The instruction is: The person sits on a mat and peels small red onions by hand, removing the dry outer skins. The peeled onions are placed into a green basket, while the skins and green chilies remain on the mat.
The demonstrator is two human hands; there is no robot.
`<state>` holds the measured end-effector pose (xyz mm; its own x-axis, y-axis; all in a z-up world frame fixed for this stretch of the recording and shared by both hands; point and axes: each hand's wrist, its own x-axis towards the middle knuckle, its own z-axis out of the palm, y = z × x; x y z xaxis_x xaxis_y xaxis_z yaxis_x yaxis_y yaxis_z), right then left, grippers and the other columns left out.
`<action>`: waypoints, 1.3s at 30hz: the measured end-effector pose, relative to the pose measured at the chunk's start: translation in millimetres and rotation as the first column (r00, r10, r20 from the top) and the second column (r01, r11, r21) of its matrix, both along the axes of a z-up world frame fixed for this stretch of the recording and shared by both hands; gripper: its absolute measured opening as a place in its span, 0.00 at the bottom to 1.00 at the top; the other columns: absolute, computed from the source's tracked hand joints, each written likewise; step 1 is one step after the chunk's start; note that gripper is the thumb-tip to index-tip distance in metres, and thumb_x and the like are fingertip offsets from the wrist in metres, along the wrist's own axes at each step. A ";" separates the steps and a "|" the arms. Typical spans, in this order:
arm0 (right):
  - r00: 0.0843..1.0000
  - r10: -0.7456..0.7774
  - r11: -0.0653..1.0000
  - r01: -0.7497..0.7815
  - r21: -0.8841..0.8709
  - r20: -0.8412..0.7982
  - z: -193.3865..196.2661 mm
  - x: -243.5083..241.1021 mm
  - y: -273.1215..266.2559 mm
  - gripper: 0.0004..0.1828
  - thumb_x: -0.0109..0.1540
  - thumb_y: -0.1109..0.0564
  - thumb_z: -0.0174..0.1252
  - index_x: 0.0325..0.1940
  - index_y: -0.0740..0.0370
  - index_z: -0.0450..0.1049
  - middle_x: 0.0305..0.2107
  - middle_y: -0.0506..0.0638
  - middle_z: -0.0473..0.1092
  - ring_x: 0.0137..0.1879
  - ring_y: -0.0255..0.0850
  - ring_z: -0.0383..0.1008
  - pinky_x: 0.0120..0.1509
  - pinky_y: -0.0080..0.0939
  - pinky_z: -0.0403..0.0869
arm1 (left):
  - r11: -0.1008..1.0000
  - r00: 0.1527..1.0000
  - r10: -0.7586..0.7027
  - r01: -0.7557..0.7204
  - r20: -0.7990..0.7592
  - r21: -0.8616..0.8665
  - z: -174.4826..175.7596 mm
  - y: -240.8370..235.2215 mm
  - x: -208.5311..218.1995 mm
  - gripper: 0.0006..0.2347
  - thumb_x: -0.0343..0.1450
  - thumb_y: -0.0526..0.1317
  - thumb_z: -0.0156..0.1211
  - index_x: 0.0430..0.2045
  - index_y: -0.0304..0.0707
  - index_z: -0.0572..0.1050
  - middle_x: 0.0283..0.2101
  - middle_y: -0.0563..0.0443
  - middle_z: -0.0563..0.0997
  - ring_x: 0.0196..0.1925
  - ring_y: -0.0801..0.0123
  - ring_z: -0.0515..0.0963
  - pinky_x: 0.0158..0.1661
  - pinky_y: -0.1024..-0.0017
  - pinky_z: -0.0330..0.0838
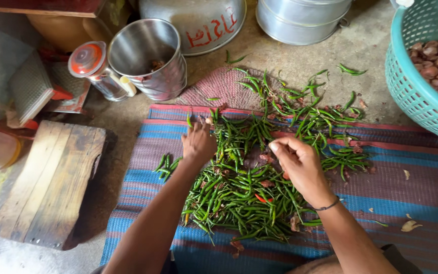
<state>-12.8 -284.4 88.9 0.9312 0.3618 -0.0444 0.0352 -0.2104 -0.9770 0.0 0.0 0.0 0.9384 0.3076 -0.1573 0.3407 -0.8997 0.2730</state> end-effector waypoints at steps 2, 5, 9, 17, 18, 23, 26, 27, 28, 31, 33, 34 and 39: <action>0.999 -0.015 1.000 0.017 0.024 -0.050 -4.6 6.5 -5.4 0.12 0.69 0.53 0.56 0.42 0.64 0.78 0.17 0.40 0.59 0.21 0.26 0.55 0.23 0.31 0.57 | 0.999 1.000 -0.025 0.024 0.004 0.044 -13.8 6.3 22.9 0.21 0.70 0.40 0.53 0.61 0.42 0.66 0.62 0.43 0.70 0.66 0.49 0.66 0.61 0.39 0.57; 0.999 0.001 0.999 0.000 0.038 -0.036 -9.2 12.2 -11.6 0.14 0.69 0.52 0.56 0.39 0.66 0.77 0.17 0.39 0.60 0.21 0.26 0.56 0.23 0.31 0.58 | 0.988 0.993 -0.063 0.075 -0.096 0.134 -25.7 13.2 44.0 0.19 0.72 0.39 0.52 0.60 0.43 0.67 0.62 0.45 0.72 0.66 0.52 0.68 0.64 0.41 0.58; 0.999 -0.003 0.998 0.001 -0.064 -0.034 -8.1 13.9 -9.9 0.12 0.66 0.52 0.57 0.42 0.64 0.78 0.16 0.39 0.62 0.19 0.26 0.59 0.21 0.31 0.61 | 0.981 0.989 -0.068 0.090 -0.128 0.174 -29.4 17.9 51.4 0.18 0.74 0.42 0.52 0.60 0.45 0.66 0.56 0.44 0.75 0.62 0.54 0.72 0.62 0.43 0.60; 0.999 0.007 0.998 -0.008 -0.056 -0.033 -12.3 13.8 -9.3 0.11 0.66 0.53 0.58 0.43 0.63 0.79 0.16 0.40 0.61 0.20 0.26 0.57 0.21 0.32 0.58 | 0.999 0.998 -0.021 0.019 0.056 0.037 -4.5 9.3 24.7 0.13 0.74 0.43 0.53 0.50 0.41 0.70 0.47 0.44 0.81 0.56 0.58 0.76 0.61 0.47 0.62; 0.999 0.003 0.999 -0.005 -0.048 -0.054 -13.3 13.6 -10.0 0.11 0.66 0.53 0.59 0.43 0.63 0.79 0.15 0.40 0.61 0.20 0.26 0.57 0.21 0.32 0.58 | 1.000 0.989 -0.022 0.019 0.145 0.019 -4.6 4.8 20.1 0.13 0.72 0.42 0.54 0.50 0.40 0.71 0.48 0.43 0.80 0.53 0.57 0.77 0.57 0.47 0.65; 1.000 -0.003 1.000 0.003 -0.011 -0.012 -15.2 12.7 -13.0 0.11 0.65 0.52 0.60 0.44 0.62 0.79 0.15 0.39 0.61 0.20 0.25 0.58 0.22 0.31 0.59 | 0.977 0.941 0.000 0.073 0.339 -0.202 4.3 -18.0 -30.6 0.11 0.73 0.45 0.57 0.41 0.38 0.79 0.44 0.46 0.82 0.41 0.64 0.82 0.42 0.64 0.79; 0.999 0.000 1.000 0.000 0.016 -0.044 -15.4 9.4 -12.3 0.12 0.66 0.52 0.60 0.43 0.63 0.79 0.15 0.39 0.61 0.20 0.26 0.57 0.22 0.32 0.58 | 0.850 0.946 0.210 -0.052 0.246 -0.525 20.8 -30.6 -68.7 0.16 0.73 0.51 0.61 0.40 0.35 0.81 0.36 0.46 0.84 0.35 0.66 0.81 0.38 0.68 0.76; 0.998 0.002 1.000 -0.001 0.019 -0.057 -16.0 6.9 -12.3 0.12 0.66 0.52 0.60 0.43 0.64 0.79 0.15 0.40 0.61 0.20 0.26 0.57 0.22 0.32 0.58 | 0.783 0.947 0.259 -0.092 0.188 -0.615 24.5 -33.1 -81.3 0.17 0.74 0.51 0.61 0.41 0.33 0.81 0.35 0.44 0.84 0.34 0.65 0.79 0.37 0.68 0.75; 0.997 0.006 1.000 -0.004 0.030 -0.074 -16.8 5.4 -10.9 0.12 0.66 0.52 0.59 0.42 0.64 0.79 0.16 0.40 0.61 0.20 0.26 0.57 0.22 0.32 0.58 | 0.706 0.945 0.300 -0.131 0.126 -0.696 27.1 -35.1 -92.0 0.18 0.74 0.51 0.61 0.42 0.31 0.81 0.34 0.43 0.84 0.33 0.64 0.78 0.35 0.68 0.73; 0.988 0.051 0.994 -0.036 0.105 -0.147 -18.1 0.8 -6.5 0.11 0.66 0.54 0.59 0.43 0.65 0.79 0.20 0.41 0.64 0.23 0.27 0.57 0.24 0.31 0.58 | 0.320 0.911 0.396 -0.021 0.114 -0.947 33.0 -43.4 -112.6 0.17 0.72 0.45 0.64 0.48 0.31 0.77 0.41 0.48 0.83 0.40 0.72 0.82 0.43 0.72 0.80; 0.969 0.117 0.974 -0.069 0.216 -0.217 -18.1 -1.8 -3.8 0.10 0.65 0.56 0.60 0.45 0.64 0.78 0.25 0.42 0.68 0.26 0.27 0.59 0.27 0.30 0.59 | 0.139 0.908 0.417 -0.036 0.025 -0.990 43.2 -46.5 -121.7 0.17 0.71 0.42 0.63 0.52 0.32 0.75 0.44 0.49 0.83 0.41 0.70 0.82 0.43 0.71 0.76; 0.955 0.153 0.963 -0.087 0.254 -0.253 -17.6 -2.7 -2.5 0.09 0.64 0.58 0.59 0.47 0.64 0.77 0.29 0.43 0.69 0.30 0.28 0.63 0.30 0.30 0.62 | 0.045 0.906 0.424 -0.044 -0.021 -0.998 49.8 -48.9 -124.9 0.18 0.71 0.40 0.63 0.54 0.33 0.74 0.46 0.49 0.83 0.42 0.69 0.82 0.43 0.71 0.75; 0.859 0.430 0.759 -0.177 0.626 -0.279 -13.8 -10.0 1.0 0.13 0.66 0.67 0.54 0.56 0.69 0.70 0.41 0.50 0.70 0.47 0.37 0.71 0.52 0.36 0.71 | -0.368 0.936 0.351 0.148 0.011 -0.918 73.4 -63.0 -124.2 0.17 0.72 0.30 0.59 0.56 0.32 0.70 0.52 0.47 0.81 0.49 0.66 0.81 0.52 0.64 0.77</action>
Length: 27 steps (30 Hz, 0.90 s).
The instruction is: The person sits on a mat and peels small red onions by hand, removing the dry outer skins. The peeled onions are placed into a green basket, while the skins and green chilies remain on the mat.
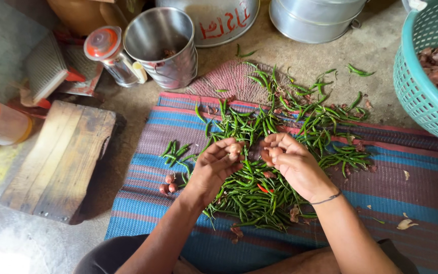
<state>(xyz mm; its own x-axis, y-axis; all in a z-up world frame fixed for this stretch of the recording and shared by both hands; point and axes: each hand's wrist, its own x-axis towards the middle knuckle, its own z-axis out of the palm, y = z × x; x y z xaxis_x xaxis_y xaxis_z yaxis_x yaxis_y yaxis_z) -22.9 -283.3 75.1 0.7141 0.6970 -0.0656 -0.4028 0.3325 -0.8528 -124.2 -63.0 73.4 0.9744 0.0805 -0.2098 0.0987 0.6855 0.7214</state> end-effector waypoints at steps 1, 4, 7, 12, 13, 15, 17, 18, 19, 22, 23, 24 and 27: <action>1.000 -0.024 1.000 0.024 0.015 0.000 1.7 0.2 1.2 0.15 0.63 0.69 0.54 0.55 0.68 0.70 0.43 0.50 0.70 0.49 0.38 0.72 0.57 0.39 0.72 | 0.998 1.000 -0.012 0.013 0.027 -0.059 0.8 -1.8 2.3 0.17 0.73 0.28 0.58 0.57 0.31 0.71 0.53 0.47 0.81 0.51 0.66 0.81 0.52 0.63 0.77; 0.997 -0.083 0.996 0.083 0.033 0.003 10.0 -2.7 3.7 0.19 0.60 0.71 0.53 0.55 0.68 0.69 0.45 0.51 0.72 0.55 0.41 0.73 0.66 0.45 0.72 | 0.988 0.994 -0.052 0.066 0.099 -0.138 1.0 -2.8 8.8 0.17 0.73 0.25 0.56 0.58 0.29 0.72 0.56 0.46 0.80 0.53 0.67 0.80 0.55 0.64 0.76; 0.991 -0.125 0.992 0.125 0.004 0.045 17.5 -5.9 8.0 0.18 0.63 0.71 0.54 0.57 0.65 0.69 0.43 0.51 0.71 0.58 0.42 0.73 0.68 0.47 0.71 | 0.984 0.996 -0.059 0.069 0.064 -0.165 2.2 -1.8 12.7 0.17 0.73 0.25 0.55 0.57 0.30 0.73 0.59 0.44 0.79 0.54 0.66 0.80 0.55 0.63 0.76; 0.981 -0.119 0.992 0.110 0.066 0.151 17.5 -6.8 10.6 0.23 0.63 0.75 0.56 0.60 0.63 0.68 0.48 0.55 0.70 0.70 0.44 0.70 0.76 0.49 0.69 | 0.979 0.992 -0.083 0.099 0.095 -0.179 1.2 0.1 14.7 0.17 0.74 0.25 0.55 0.58 0.31 0.73 0.60 0.45 0.78 0.56 0.67 0.80 0.57 0.64 0.75; 0.982 -0.113 0.993 0.107 0.053 0.150 17.6 -7.1 10.0 0.22 0.62 0.75 0.56 0.59 0.63 0.68 0.52 0.57 0.70 0.69 0.46 0.71 0.75 0.49 0.69 | 0.979 0.992 -0.088 0.103 0.092 -0.178 0.8 -0.1 14.4 0.17 0.74 0.25 0.55 0.58 0.31 0.73 0.60 0.45 0.79 0.57 0.67 0.80 0.57 0.64 0.75; 0.983 -0.108 0.994 0.104 0.029 0.150 19.7 -6.3 9.4 0.21 0.62 0.74 0.55 0.58 0.63 0.68 0.62 0.61 0.69 0.66 0.49 0.72 0.73 0.50 0.70 | 0.980 0.993 -0.086 0.099 0.081 -0.172 0.4 -0.3 14.6 0.17 0.74 0.25 0.55 0.58 0.31 0.73 0.60 0.45 0.79 0.56 0.67 0.80 0.56 0.64 0.75; 0.981 -0.108 0.994 0.107 0.014 0.159 21.5 -6.7 8.5 0.23 0.61 0.74 0.55 0.60 0.62 0.68 0.64 0.65 0.67 0.67 0.49 0.71 0.72 0.49 0.69 | 0.981 0.993 -0.089 0.100 0.073 -0.166 -0.4 -0.7 14.8 0.17 0.74 0.25 0.55 0.58 0.32 0.73 0.59 0.45 0.79 0.55 0.67 0.80 0.56 0.65 0.75; 0.981 -0.109 0.994 0.109 0.007 0.162 22.3 -6.9 7.8 0.25 0.61 0.74 0.55 0.61 0.62 0.67 0.66 0.67 0.66 0.67 0.49 0.70 0.71 0.49 0.68 | 0.981 0.993 -0.092 0.102 0.071 -0.162 -0.8 -0.6 14.7 0.17 0.74 0.25 0.55 0.58 0.32 0.73 0.59 0.45 0.79 0.55 0.67 0.80 0.56 0.65 0.75; 0.983 -0.106 0.994 0.105 0.015 0.152 23.1 -6.8 7.0 0.25 0.61 0.74 0.54 0.61 0.62 0.67 0.65 0.66 0.66 0.68 0.49 0.71 0.71 0.49 0.69 | 0.982 0.993 -0.095 0.105 0.069 -0.158 -1.1 -1.0 14.8 0.17 0.74 0.25 0.55 0.59 0.32 0.73 0.59 0.46 0.79 0.55 0.67 0.80 0.56 0.65 0.75; 0.984 -0.103 0.995 0.101 0.023 0.142 24.6 -4.9 5.9 0.24 0.61 0.74 0.54 0.60 0.61 0.67 0.64 0.65 0.67 0.68 0.49 0.72 0.71 0.49 0.71 | 0.984 0.994 -0.096 0.103 0.049 -0.148 -0.1 -2.6 14.3 0.17 0.74 0.26 0.55 0.59 0.33 0.73 0.58 0.48 0.80 0.55 0.69 0.79 0.56 0.64 0.75; 0.983 -0.106 0.994 0.105 0.015 0.152 24.6 -4.5 5.8 0.24 0.61 0.74 0.54 0.60 0.61 0.67 0.63 0.63 0.68 0.67 0.49 0.72 0.70 0.48 0.71 | 0.983 0.994 -0.101 0.107 0.045 -0.149 0.8 -2.9 14.9 0.18 0.74 0.26 0.55 0.60 0.33 0.72 0.58 0.47 0.79 0.55 0.69 0.79 0.56 0.64 0.74; 0.981 -0.105 0.994 0.106 0.007 0.160 23.7 -4.7 5.9 0.24 0.61 0.73 0.55 0.60 0.62 0.67 0.62 0.62 0.69 0.67 0.48 0.72 0.69 0.47 0.71 | 0.983 0.994 -0.103 0.108 0.038 -0.151 1.7 -3.7 14.5 0.18 0.74 0.27 0.54 0.61 0.32 0.71 0.58 0.47 0.79 0.54 0.69 0.79 0.56 0.64 0.74; 0.965 -0.127 0.992 0.130 0.005 0.230 20.0 -4.4 5.9 0.21 0.63 0.74 0.57 0.60 0.65 0.68 0.53 0.59 0.72 0.66 0.46 0.72 0.72 0.48 0.73 | 0.980 0.993 -0.113 0.115 0.023 -0.162 4.2 -4.5 13.7 0.19 0.75 0.29 0.54 0.63 0.36 0.68 0.58 0.46 0.79 0.51 0.69 0.79 0.54 0.64 0.74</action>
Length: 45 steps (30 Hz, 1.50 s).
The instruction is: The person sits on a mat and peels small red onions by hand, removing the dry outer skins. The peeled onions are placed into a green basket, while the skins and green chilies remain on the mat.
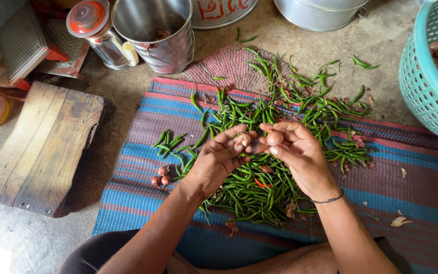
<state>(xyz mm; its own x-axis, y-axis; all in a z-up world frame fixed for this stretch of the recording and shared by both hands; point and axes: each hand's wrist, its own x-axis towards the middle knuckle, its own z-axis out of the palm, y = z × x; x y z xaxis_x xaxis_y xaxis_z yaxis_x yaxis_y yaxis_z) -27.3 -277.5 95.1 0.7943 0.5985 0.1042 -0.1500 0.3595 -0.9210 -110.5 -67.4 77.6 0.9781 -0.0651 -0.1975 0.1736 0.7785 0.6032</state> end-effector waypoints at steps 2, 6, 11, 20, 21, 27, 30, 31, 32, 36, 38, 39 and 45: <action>0.999 -0.029 0.999 0.028 -0.016 -0.033 -2.2 -0.5 -0.2 0.21 0.63 0.74 0.58 0.59 0.66 0.68 0.50 0.57 0.73 0.58 0.45 0.73 0.67 0.47 0.73 | 1.000 1.000 -0.008 0.008 0.000 -0.020 0.3 -0.2 -0.1 0.19 0.75 0.30 0.54 0.62 0.37 0.66 0.58 0.46 0.79 0.50 0.69 0.79 0.53 0.65 0.74; 0.999 -0.029 0.999 0.030 -0.011 0.043 -2.1 -0.2 0.2 0.18 0.64 0.74 0.58 0.57 0.66 0.69 0.46 0.53 0.72 0.63 0.40 0.74 0.70 0.44 0.74 | 0.998 1.000 -0.025 0.025 -0.002 -0.054 0.9 0.4 1.0 0.16 0.74 0.32 0.51 0.58 0.37 0.67 0.56 0.45 0.79 0.48 0.67 0.80 0.52 0.64 0.75; 0.995 -0.054 0.994 0.062 -0.096 0.079 0.9 -3.1 0.6 0.20 0.63 0.73 0.59 0.59 0.69 0.71 0.49 0.51 0.72 0.54 0.38 0.73 0.64 0.42 0.75 | 0.998 0.999 -0.037 0.035 -0.028 -0.052 -0.4 -2.9 1.6 0.12 0.80 0.38 0.48 0.58 0.37 0.68 0.53 0.47 0.79 0.47 0.68 0.78 0.51 0.65 0.75; 0.999 -0.040 0.995 0.044 -0.093 0.035 9.9 -4.3 3.9 0.20 0.65 0.67 0.58 0.62 0.66 0.69 0.47 0.55 0.75 0.47 0.42 0.78 0.54 0.41 0.77 | 0.997 0.998 -0.066 0.066 0.016 -0.047 -6.9 -3.0 0.8 0.11 0.81 0.39 0.45 0.55 0.37 0.69 0.51 0.48 0.80 0.47 0.69 0.78 0.51 0.66 0.75; 0.998 -0.039 0.995 0.044 -0.093 0.049 9.6 -4.4 3.6 0.19 0.66 0.67 0.58 0.61 0.67 0.69 0.47 0.55 0.75 0.48 0.42 0.79 0.53 0.41 0.77 | 0.997 0.998 -0.065 0.066 0.020 -0.049 -7.7 -2.9 1.0 0.10 0.81 0.39 0.45 0.54 0.37 0.69 0.51 0.48 0.80 0.47 0.68 0.78 0.51 0.65 0.75; 0.996 -0.043 0.992 0.051 -0.114 0.072 5.8 -3.4 1.8 0.18 0.66 0.67 0.58 0.61 0.68 0.72 0.47 0.56 0.76 0.47 0.41 0.78 0.54 0.42 0.79 | 0.997 0.998 -0.059 0.059 0.004 -0.055 -8.8 -3.8 1.2 0.10 0.81 0.39 0.45 0.53 0.38 0.70 0.50 0.48 0.80 0.47 0.68 0.79 0.50 0.65 0.74; 0.993 -0.061 0.980 0.077 -0.181 0.097 2.8 -3.1 2.0 0.18 0.66 0.67 0.58 0.60 0.70 0.73 0.49 0.55 0.76 0.52 0.39 0.78 0.57 0.42 0.79 | 0.997 0.998 -0.065 0.064 -0.014 -0.050 -7.2 -3.4 1.6 0.10 0.80 0.39 0.46 0.53 0.39 0.70 0.50 0.49 0.80 0.47 0.67 0.79 0.50 0.65 0.75; 0.988 -0.045 0.980 0.071 -0.183 0.145 1.9 -2.7 2.1 0.18 0.65 0.68 0.58 0.61 0.69 0.72 0.49 0.55 0.76 0.53 0.39 0.77 0.58 0.41 0.79 | 0.997 0.998 -0.067 0.066 -0.019 -0.046 -6.1 -2.9 1.8 0.10 0.79 0.39 0.46 0.53 0.39 0.70 0.51 0.49 0.80 0.47 0.67 0.79 0.50 0.65 0.75; 0.981 -0.029 0.980 0.066 -0.186 0.192 1.1 -2.1 2.2 0.19 0.65 0.68 0.58 0.61 0.69 0.72 0.49 0.54 0.75 0.53 0.38 0.77 0.59 0.41 0.79 | 0.994 0.997 -0.076 0.074 -0.030 -0.076 -4.7 -2.6 1.6 0.10 0.79 0.40 0.47 0.53 0.39 0.70 0.49 0.50 0.79 0.47 0.66 0.79 0.50 0.63 0.75; 0.963 -0.013 0.976 0.072 -0.207 0.269 -5.8 -4.4 7.6 0.21 0.63 0.69 0.58 0.61 0.66 0.67 0.48 0.50 0.75 0.54 0.34 0.76 0.58 0.36 0.78 | 0.980 0.983 -0.142 0.123 -0.116 -0.153 -0.1 -4.1 -1.8 0.13 0.76 0.45 0.47 0.50 0.39 0.70 0.44 0.51 0.80 0.47 0.64 0.81 0.47 0.61 0.77; 0.964 0.023 0.928 0.077 -0.363 0.264 -6.6 -5.1 7.4 0.21 0.62 0.69 0.58 0.60 0.65 0.70 0.43 0.49 0.76 0.45 0.33 0.76 0.47 0.34 0.80 | 0.978 0.976 -0.174 0.156 -0.128 -0.139 -1.5 -4.7 0.2 0.13 0.76 0.46 0.48 0.50 0.40 0.70 0.44 0.51 0.80 0.47 0.66 0.80 0.46 0.63 0.76; 0.966 0.044 0.896 0.075 -0.438 0.256 -7.1 -6.1 7.4 0.21 0.62 0.69 0.58 0.60 0.65 0.71 0.41 0.48 0.76 0.41 0.32 0.76 0.41 0.33 0.81 | 0.979 0.977 -0.181 0.168 -0.115 -0.117 -4.4 -6.3 -1.6 0.13 0.77 0.44 0.49 0.52 0.40 0.71 0.44 0.52 0.80 0.47 0.66 0.79 0.45 0.64 0.75; 0.931 0.056 0.901 0.109 -0.421 0.361 -0.6 -4.2 5.0 0.18 0.63 0.71 0.58 0.57 0.66 0.74 0.41 0.47 0.75 0.44 0.31 0.77 0.43 0.29 0.79 | 0.982 0.987 -0.151 0.143 -0.062 -0.119 -21.8 -4.1 1.1 0.12 0.79 0.37 0.48 0.56 0.35 0.70 0.47 0.51 0.79 0.47 0.67 0.78 0.46 0.67 0.74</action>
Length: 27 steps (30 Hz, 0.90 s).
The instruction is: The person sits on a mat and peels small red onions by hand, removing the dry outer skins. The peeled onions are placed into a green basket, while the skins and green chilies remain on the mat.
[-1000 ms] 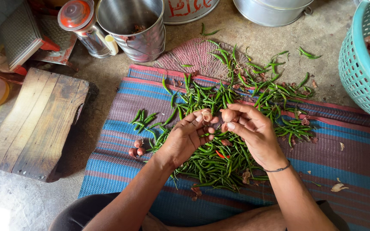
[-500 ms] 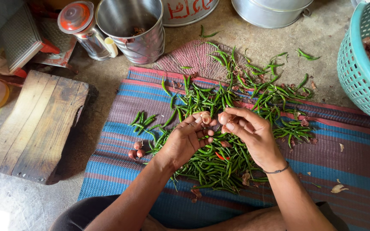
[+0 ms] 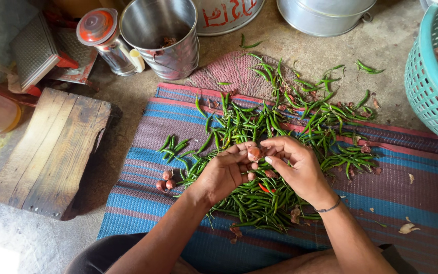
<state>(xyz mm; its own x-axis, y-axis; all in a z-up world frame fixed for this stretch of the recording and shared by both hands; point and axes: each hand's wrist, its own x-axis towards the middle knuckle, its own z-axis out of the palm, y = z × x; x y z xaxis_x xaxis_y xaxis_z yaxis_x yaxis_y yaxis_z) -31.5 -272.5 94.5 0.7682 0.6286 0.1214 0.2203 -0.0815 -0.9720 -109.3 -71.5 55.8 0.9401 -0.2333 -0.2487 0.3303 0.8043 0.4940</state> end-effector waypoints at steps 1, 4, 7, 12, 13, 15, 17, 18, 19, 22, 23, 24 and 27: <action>1.000 0.002 1.000 -0.002 0.006 0.003 2.5 0.1 0.4 0.18 0.62 0.70 0.59 0.57 0.65 0.74 0.42 0.47 0.74 0.45 0.31 0.77 0.43 0.30 0.79 | 1.000 1.000 0.013 -0.013 -0.008 -0.007 0.2 0.6 0.6 0.13 0.78 0.36 0.47 0.56 0.34 0.70 0.48 0.50 0.79 0.47 0.67 0.79 0.46 0.67 0.74; 0.998 0.012 1.000 -0.012 0.006 0.066 10.1 -2.0 1.7 0.19 0.60 0.69 0.61 0.55 0.65 0.75 0.45 0.47 0.72 0.45 0.32 0.76 0.43 0.32 0.79 | 0.999 1.000 0.009 -0.009 -0.008 -0.040 3.5 0.9 0.0 0.14 0.78 0.34 0.45 0.57 0.35 0.70 0.47 0.49 0.79 0.46 0.68 0.79 0.46 0.67 0.74; 0.977 0.001 0.999 0.008 -0.043 0.215 12.1 -3.6 1.1 0.17 0.59 0.67 0.64 0.53 0.65 0.77 0.43 0.48 0.73 0.44 0.33 0.77 0.46 0.33 0.77 | 1.000 1.000 -0.023 0.023 -0.009 -0.011 9.0 -0.8 -1.1 0.13 0.78 0.36 0.46 0.57 0.36 0.70 0.48 0.50 0.79 0.47 0.69 0.79 0.47 0.67 0.74; 0.965 -0.050 0.990 0.081 -0.112 0.257 -0.2 1.8 -2.0 0.08 0.59 0.64 0.67 0.41 0.65 0.79 0.36 0.46 0.75 0.39 0.32 0.77 0.41 0.33 0.75 | 0.996 0.998 -0.055 0.054 0.009 0.069 12.2 -5.5 -3.2 0.12 0.79 0.40 0.50 0.55 0.36 0.72 0.46 0.54 0.80 0.45 0.70 0.78 0.45 0.69 0.73; 0.968 -0.076 0.989 0.105 -0.109 0.237 -4.0 1.5 -2.6 0.07 0.59 0.64 0.67 0.41 0.65 0.79 0.35 0.46 0.76 0.38 0.32 0.75 0.40 0.33 0.73 | 0.994 0.999 -0.052 0.051 0.002 0.101 11.1 -6.7 -2.5 0.12 0.79 0.39 0.52 0.55 0.37 0.72 0.46 0.55 0.80 0.45 0.71 0.78 0.44 0.70 0.72; 0.972 -0.130 0.983 0.153 -0.103 0.197 -11.3 0.2 -4.1 0.06 0.61 0.64 0.67 0.41 0.65 0.80 0.34 0.47 0.76 0.36 0.34 0.72 0.37 0.34 0.69 | 0.990 1.000 0.017 -0.017 0.003 0.142 7.7 -8.8 -1.6 0.12 0.77 0.36 0.55 0.54 0.38 0.73 0.46 0.56 0.80 0.44 0.72 0.78 0.43 0.71 0.72; 0.986 -0.169 0.985 0.169 -0.021 0.006 -14.6 5.1 -5.9 0.06 0.64 0.63 0.64 0.45 0.65 0.79 0.33 0.49 0.75 0.37 0.33 0.74 0.40 0.33 0.71 | 0.982 0.998 0.070 -0.069 -0.002 0.177 3.8 -8.3 -0.7 0.13 0.75 0.34 0.58 0.54 0.39 0.73 0.45 0.56 0.81 0.43 0.73 0.78 0.43 0.72 0.71; 0.979 -0.180 0.983 0.183 0.019 -0.091 -14.3 6.9 -6.5 0.06 0.66 0.63 0.63 0.47 0.65 0.78 0.33 0.50 0.75 0.38 0.32 0.75 0.41 0.32 0.73 | 0.978 0.996 0.090 -0.087 -0.007 0.191 2.4 -6.4 0.3 0.14 0.74 0.33 0.59 0.54 0.39 0.73 0.45 0.56 0.81 0.43 0.73 0.78 0.43 0.72 0.72; 0.978 -0.149 0.985 0.160 0.062 -0.146 -12.6 7.8 -7.3 0.08 0.65 0.63 0.62 0.49 0.65 0.77 0.34 0.49 0.75 0.39 0.32 0.76 0.42 0.32 0.74 | 0.973 0.994 0.110 -0.105 -0.013 0.206 1.4 -5.4 0.4 0.15 0.73 0.33 0.60 0.55 0.40 0.74 0.45 0.56 0.81 0.43 0.74 0.78 0.43 0.73 0.72; 0.956 -0.054 0.986 0.096 0.134 -0.288 -6.7 8.0 -4.6 0.14 0.62 0.63 0.60 0.52 0.64 0.75 0.38 0.48 0.76 0.40 0.30 0.78 0.44 0.31 0.78 | 0.954 0.992 0.130 -0.124 -0.002 0.273 -0.5 -6.4 1.2 0.16 0.70 0.32 0.63 0.53 0.39 0.73 0.44 0.55 0.81 0.43 0.73 0.79 0.44 0.71 0.74; 0.944 -0.026 0.991 0.069 0.118 -0.330 -7.6 5.8 -1.0 0.15 0.61 0.64 0.60 0.52 0.65 0.75 0.38 0.47 0.76 0.39 0.30 0.77 0.42 0.31 0.78 | 0.946 0.992 0.124 -0.121 0.009 0.301 -1.0 -7.2 0.4 0.16 0.71 0.33 0.64 0.53 0.38 0.74 0.44 0.55 0.81 0.43 0.73 0.79 0.43 0.72 0.73; 0.929 -0.005 0.994 0.046 0.101 -0.369 -9.3 4.2 0.1 0.15 0.60 0.64 0.61 0.52 0.65 0.75 0.39 0.47 0.77 0.39 0.29 0.77 0.41 0.31 0.77 | 0.938 0.993 0.112 -0.113 0.023 0.327 -1.9 -8.8 -1.0 0.15 0.71 0.34 0.64 0.52 0.37 0.74 0.44 0.55 0.81 0.42 0.74 0.79 0.42 0.72 0.72; 0.981 0.037 0.996 -0.020 0.091 -0.191 -21.7 0.7 5.4 0.14 0.61 0.65 0.62 0.51 0.70 0.77 0.36 0.48 0.73 0.35 0.30 0.73 0.37 0.30 0.74 | 0.932 0.997 0.081 -0.071 -0.015 0.356 -3.0 -9.0 -2.4 0.14 0.72 0.37 0.64 0.51 0.35 0.74 0.41 0.54 0.80 0.41 0.74 0.78 0.41 0.71 0.72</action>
